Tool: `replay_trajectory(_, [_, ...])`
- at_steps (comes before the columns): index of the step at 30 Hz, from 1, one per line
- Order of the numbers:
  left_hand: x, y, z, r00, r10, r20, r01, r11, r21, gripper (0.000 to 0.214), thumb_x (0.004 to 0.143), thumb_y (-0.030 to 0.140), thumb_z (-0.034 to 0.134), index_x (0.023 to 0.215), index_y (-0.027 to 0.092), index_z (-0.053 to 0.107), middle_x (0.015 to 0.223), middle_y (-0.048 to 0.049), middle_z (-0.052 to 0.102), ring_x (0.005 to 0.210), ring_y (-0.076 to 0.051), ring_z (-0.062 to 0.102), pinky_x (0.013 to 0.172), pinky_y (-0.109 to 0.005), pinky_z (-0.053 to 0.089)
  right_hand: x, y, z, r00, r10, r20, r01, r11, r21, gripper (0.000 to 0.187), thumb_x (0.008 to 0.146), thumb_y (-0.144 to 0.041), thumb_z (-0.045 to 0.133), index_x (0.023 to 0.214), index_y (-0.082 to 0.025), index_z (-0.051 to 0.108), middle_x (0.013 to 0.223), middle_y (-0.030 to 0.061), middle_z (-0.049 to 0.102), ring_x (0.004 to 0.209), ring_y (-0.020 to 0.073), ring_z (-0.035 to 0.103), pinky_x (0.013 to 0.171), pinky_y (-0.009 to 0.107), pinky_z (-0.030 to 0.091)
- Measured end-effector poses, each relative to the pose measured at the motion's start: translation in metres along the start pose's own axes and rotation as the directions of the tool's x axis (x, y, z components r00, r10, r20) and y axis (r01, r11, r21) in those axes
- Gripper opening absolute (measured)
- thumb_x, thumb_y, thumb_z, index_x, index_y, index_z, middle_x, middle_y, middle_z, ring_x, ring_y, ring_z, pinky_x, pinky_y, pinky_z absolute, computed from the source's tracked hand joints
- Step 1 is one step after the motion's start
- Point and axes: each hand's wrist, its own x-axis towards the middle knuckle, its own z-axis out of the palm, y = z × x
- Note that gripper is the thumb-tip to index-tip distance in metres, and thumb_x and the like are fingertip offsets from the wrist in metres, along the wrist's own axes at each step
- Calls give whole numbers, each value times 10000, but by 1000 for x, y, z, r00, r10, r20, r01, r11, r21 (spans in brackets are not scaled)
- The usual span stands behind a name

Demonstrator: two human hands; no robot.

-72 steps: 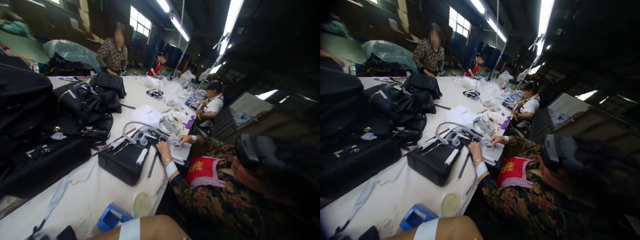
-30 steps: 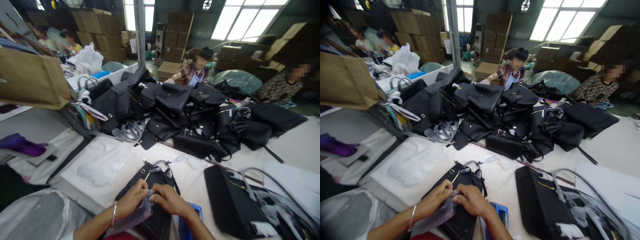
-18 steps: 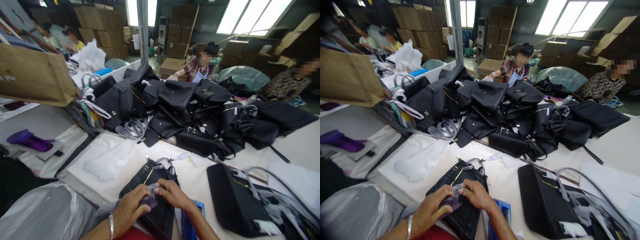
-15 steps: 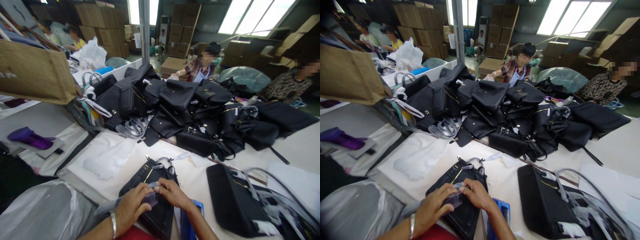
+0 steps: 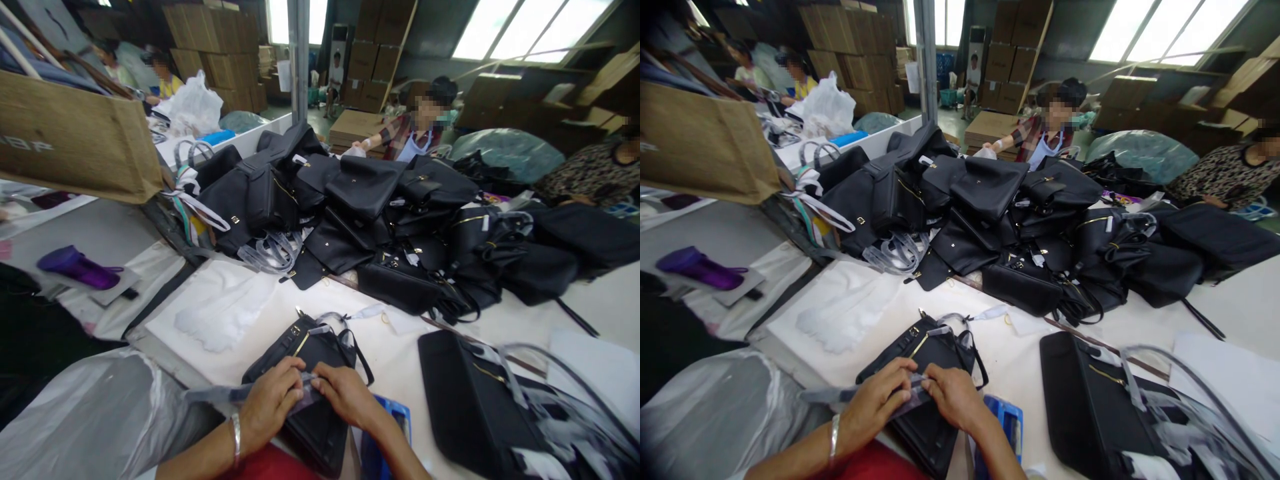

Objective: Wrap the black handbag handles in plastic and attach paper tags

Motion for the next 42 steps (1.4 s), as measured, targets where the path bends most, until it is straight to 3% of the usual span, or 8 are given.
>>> replay_trajectory(5, [8,7,5,999,-38,-32,37,999,-38,194,907,332,478,787,216,576,868,-24,611,844,-188,569,782,-288,419,-4,-8,-6,996,-79,38,83,991,-101,157,935,-294,426,937,-237,573,815,2,669,796,162,620,647,237,310])
replay_trajectory(12, [14,2,12,977,-200,-71,190,974,-120,85,831,235,520,770,213,574,760,11,627,741,-176,586,687,-263,406,-4,-10,-11,993,-87,84,102,977,-186,169,922,-303,432,967,-226,576,872,38,692,822,198,626,629,267,288])
replay_trajectory(14, [13,-3,11,969,-232,-81,222,969,-110,95,829,230,507,885,218,582,778,15,632,758,-177,595,712,-263,415,-7,-7,-15,994,-64,83,78,981,-178,234,917,-365,449,1079,-238,559,937,52,693,868,217,622,651,271,310])
replay_trajectory(17, [10,-9,6,963,-255,-84,250,966,-71,285,847,258,482,1121,215,549,806,9,639,787,-186,605,754,-275,422,-10,2,-26,993,-57,103,76,979,-188,304,908,-436,466,1120,-246,575,981,65,693,907,232,614,696,283,344])
replay_trajectory(23, [5,-11,-3,959,-282,-31,282,959,-19,166,839,241,478,722,208,592,716,13,631,723,-183,587,664,-264,390,-3,11,-41,985,-85,151,126,949,-288,226,905,-362,488,864,-208,649,821,47,710,777,195,626,668,277,341])
replay_trajectory(29, [-12,-4,-8,948,-311,-70,306,950,-66,251,896,342,447,715,206,556,655,30,568,643,-166,539,605,-252,361,3,-2,-35,971,-179,159,213,949,-231,171,892,-302,516,824,-216,648,829,21,717,800,179,639,658,255,344])
replay_trajectory(35, [-27,13,-19,962,-272,-5,270,956,-119,278,926,381,414,770,206,564,731,18,594,712,-166,558,668,-257,379,0,-11,-41,956,-230,184,254,960,-116,227,900,-225,486,1084,-278,609,954,-21,721,884,152,647,685,224,360])
replay_trajectory(42, [-30,16,-16,937,-350,8,341,907,-248,271,900,407,470,773,193,579,713,16,596,693,-171,555,647,-260,398,-2,-25,-48,937,-283,204,331,906,-265,180,877,-197,489,997,-257,609,873,-15,693,813,146,618,668,247,334])
